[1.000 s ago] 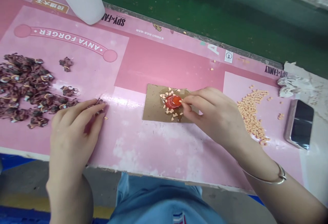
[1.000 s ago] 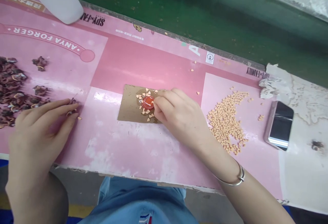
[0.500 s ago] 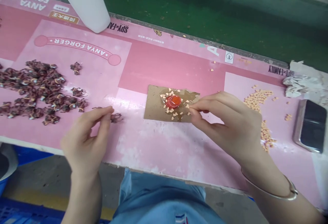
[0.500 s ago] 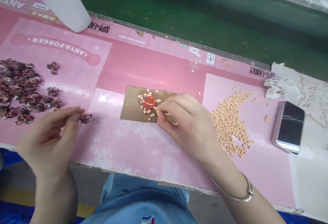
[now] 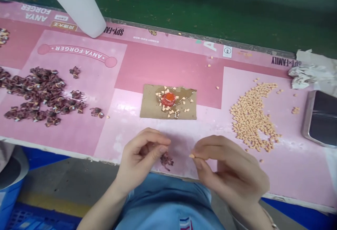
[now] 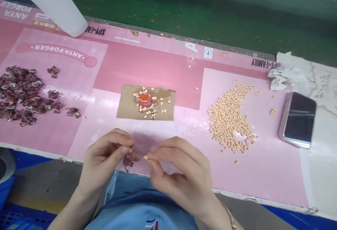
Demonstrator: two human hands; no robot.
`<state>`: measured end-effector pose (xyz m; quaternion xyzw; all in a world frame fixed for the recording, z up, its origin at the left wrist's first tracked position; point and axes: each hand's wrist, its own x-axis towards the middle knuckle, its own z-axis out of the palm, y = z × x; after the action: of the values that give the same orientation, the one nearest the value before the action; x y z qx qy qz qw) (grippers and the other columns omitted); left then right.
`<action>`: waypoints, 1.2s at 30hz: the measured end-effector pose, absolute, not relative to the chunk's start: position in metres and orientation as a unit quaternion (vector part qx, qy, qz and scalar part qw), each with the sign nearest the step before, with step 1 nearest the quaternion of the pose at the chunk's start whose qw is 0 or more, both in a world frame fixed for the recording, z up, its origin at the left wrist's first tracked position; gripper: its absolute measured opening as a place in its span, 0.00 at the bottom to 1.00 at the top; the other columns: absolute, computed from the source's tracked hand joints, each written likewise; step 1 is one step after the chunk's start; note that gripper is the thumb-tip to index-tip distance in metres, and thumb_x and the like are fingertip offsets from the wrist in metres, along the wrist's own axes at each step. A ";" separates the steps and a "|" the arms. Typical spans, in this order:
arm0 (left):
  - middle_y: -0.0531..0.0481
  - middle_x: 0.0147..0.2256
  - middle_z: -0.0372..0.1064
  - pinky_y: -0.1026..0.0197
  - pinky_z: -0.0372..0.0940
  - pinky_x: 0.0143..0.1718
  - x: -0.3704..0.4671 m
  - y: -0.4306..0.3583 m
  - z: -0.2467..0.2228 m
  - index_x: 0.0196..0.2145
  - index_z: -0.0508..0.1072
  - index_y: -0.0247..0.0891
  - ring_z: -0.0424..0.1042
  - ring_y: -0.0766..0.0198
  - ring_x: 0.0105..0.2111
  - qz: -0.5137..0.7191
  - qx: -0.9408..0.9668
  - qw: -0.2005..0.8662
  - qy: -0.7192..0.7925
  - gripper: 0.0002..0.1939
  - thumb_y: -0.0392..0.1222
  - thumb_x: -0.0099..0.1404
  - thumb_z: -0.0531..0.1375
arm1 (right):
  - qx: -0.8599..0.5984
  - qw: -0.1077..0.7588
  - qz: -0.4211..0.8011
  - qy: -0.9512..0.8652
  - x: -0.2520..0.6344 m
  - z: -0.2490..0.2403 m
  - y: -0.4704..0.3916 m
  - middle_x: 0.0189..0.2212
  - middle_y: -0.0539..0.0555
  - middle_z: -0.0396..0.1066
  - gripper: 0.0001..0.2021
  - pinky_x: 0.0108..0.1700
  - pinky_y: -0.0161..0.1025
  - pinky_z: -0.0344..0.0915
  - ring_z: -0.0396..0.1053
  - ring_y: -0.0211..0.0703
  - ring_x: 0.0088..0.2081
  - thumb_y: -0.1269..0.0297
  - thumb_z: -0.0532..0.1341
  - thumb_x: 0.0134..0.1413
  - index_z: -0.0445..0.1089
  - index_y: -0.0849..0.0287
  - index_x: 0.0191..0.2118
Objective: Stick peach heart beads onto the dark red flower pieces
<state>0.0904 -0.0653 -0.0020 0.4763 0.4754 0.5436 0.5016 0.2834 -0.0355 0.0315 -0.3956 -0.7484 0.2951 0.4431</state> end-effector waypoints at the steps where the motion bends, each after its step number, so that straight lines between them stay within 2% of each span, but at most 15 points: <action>1: 0.48 0.34 0.76 0.67 0.78 0.27 0.095 -0.066 -0.003 0.39 0.82 0.40 0.77 0.67 0.25 0.538 0.485 0.490 0.486 0.05 0.41 0.73 0.67 | -0.397 0.464 0.323 -0.723 0.281 0.028 -0.042 0.29 0.50 0.78 0.10 0.28 0.33 0.75 0.77 0.39 0.28 0.78 0.64 0.60 0.74 0.53 0.39; 5: 0.48 0.35 0.79 0.69 0.77 0.29 0.109 -0.070 -0.003 0.38 0.82 0.40 0.78 0.66 0.29 0.518 0.496 0.453 0.530 0.03 0.35 0.71 0.67 | -0.390 0.502 0.411 -0.654 0.272 0.013 -0.061 0.30 0.50 0.80 0.10 0.32 0.32 0.78 0.79 0.39 0.29 0.78 0.65 0.59 0.75 0.54 0.38; 7: 0.48 0.34 0.80 0.68 0.77 0.29 0.111 -0.070 -0.003 0.37 0.82 0.40 0.79 0.65 0.28 0.504 0.484 0.474 0.536 0.02 0.38 0.70 0.69 | -0.403 0.509 0.445 -0.616 0.272 0.005 -0.067 0.31 0.50 0.80 0.09 0.34 0.33 0.79 0.80 0.40 0.30 0.77 0.65 0.61 0.76 0.54 0.37; 10: 0.45 0.36 0.83 0.64 0.81 0.34 0.111 -0.070 -0.003 0.38 0.84 0.40 0.84 0.59 0.34 0.485 0.485 0.513 0.516 0.07 0.46 0.72 0.69 | -0.418 0.532 0.496 -0.544 0.275 -0.004 -0.072 0.31 0.51 0.80 0.05 0.36 0.32 0.80 0.81 0.40 0.32 0.72 0.67 0.65 0.77 0.54 0.37; 14: 0.41 0.46 0.85 0.56 0.83 0.43 0.109 -0.071 -0.003 0.47 0.86 0.47 0.86 0.52 0.45 0.459 0.491 0.579 0.461 0.11 0.50 0.76 0.65 | -0.406 0.574 0.558 -0.441 0.278 -0.013 -0.075 0.30 0.50 0.79 0.07 0.37 0.33 0.80 0.80 0.39 0.31 0.60 0.68 0.69 0.78 0.53 0.37; 17: 0.43 0.46 0.85 0.59 0.83 0.40 0.111 -0.073 -0.005 0.53 0.84 0.51 0.86 0.56 0.40 0.454 0.457 0.632 0.431 0.12 0.49 0.74 0.67 | -0.389 0.579 0.595 -0.399 0.278 -0.017 -0.074 0.29 0.50 0.78 0.09 0.35 0.32 0.79 0.78 0.38 0.30 0.57 0.70 0.68 0.78 0.54 0.36; 20: 0.47 0.36 0.81 0.64 0.79 0.33 0.114 -0.073 -0.007 0.46 0.84 0.47 0.83 0.61 0.33 0.480 0.437 0.634 0.419 0.10 0.51 0.70 0.70 | -0.371 0.568 0.623 -0.390 0.279 -0.019 -0.073 0.28 0.50 0.77 0.10 0.35 0.31 0.78 0.78 0.36 0.29 0.55 0.69 0.69 0.78 0.53 0.35; 22: 0.47 0.33 0.78 0.65 0.77 0.30 0.115 -0.072 -0.007 0.41 0.83 0.44 0.81 0.62 0.30 0.486 0.439 0.631 0.417 0.11 0.53 0.69 0.71 | -0.359 0.561 0.630 -0.400 0.281 -0.018 -0.073 0.28 0.50 0.77 0.11 0.35 0.30 0.78 0.77 0.36 0.29 0.55 0.68 0.70 0.77 0.53 0.36; 25: 0.47 0.32 0.76 0.65 0.76 0.30 0.113 -0.071 -0.005 0.39 0.84 0.41 0.79 0.63 0.30 0.474 0.439 0.637 0.420 0.13 0.54 0.71 0.69 | -0.367 0.549 0.603 -0.448 0.288 -0.012 -0.072 0.29 0.50 0.77 0.10 0.34 0.30 0.78 0.79 0.37 0.30 0.57 0.66 0.71 0.76 0.54 0.36; 28: 0.48 0.33 0.75 0.67 0.76 0.34 0.109 -0.071 -0.002 0.39 0.85 0.42 0.79 0.65 0.32 0.469 0.404 0.674 0.403 0.11 0.50 0.73 0.67 | -0.405 0.530 0.516 -0.538 0.297 -0.004 -0.069 0.31 0.50 0.79 0.06 0.37 0.30 0.79 0.81 0.38 0.33 0.64 0.66 0.70 0.76 0.54 0.38; 32: 0.51 0.35 0.76 0.72 0.73 0.35 0.109 -0.075 0.000 0.46 0.83 0.45 0.78 0.69 0.33 0.453 0.311 0.759 0.350 0.06 0.45 0.76 0.65 | -0.403 0.504 0.392 -0.655 0.304 0.005 -0.063 0.34 0.51 0.81 0.05 0.40 0.26 0.78 0.81 0.35 0.34 0.74 0.66 0.66 0.75 0.56 0.40; 36: 0.54 0.35 0.74 0.74 0.71 0.38 0.111 -0.079 0.002 0.46 0.80 0.44 0.76 0.74 0.33 0.426 0.257 0.802 0.331 0.04 0.43 0.76 0.66 | -0.378 0.482 0.346 -0.711 0.304 0.008 -0.061 0.34 0.52 0.81 0.05 0.42 0.24 0.78 0.81 0.34 0.35 0.75 0.63 0.69 0.74 0.59 0.41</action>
<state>0.1112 -0.0790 0.0018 0.2570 0.3310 0.4262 0.8017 0.3042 -0.0607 0.0084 -0.3779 -0.7107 0.3461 0.4819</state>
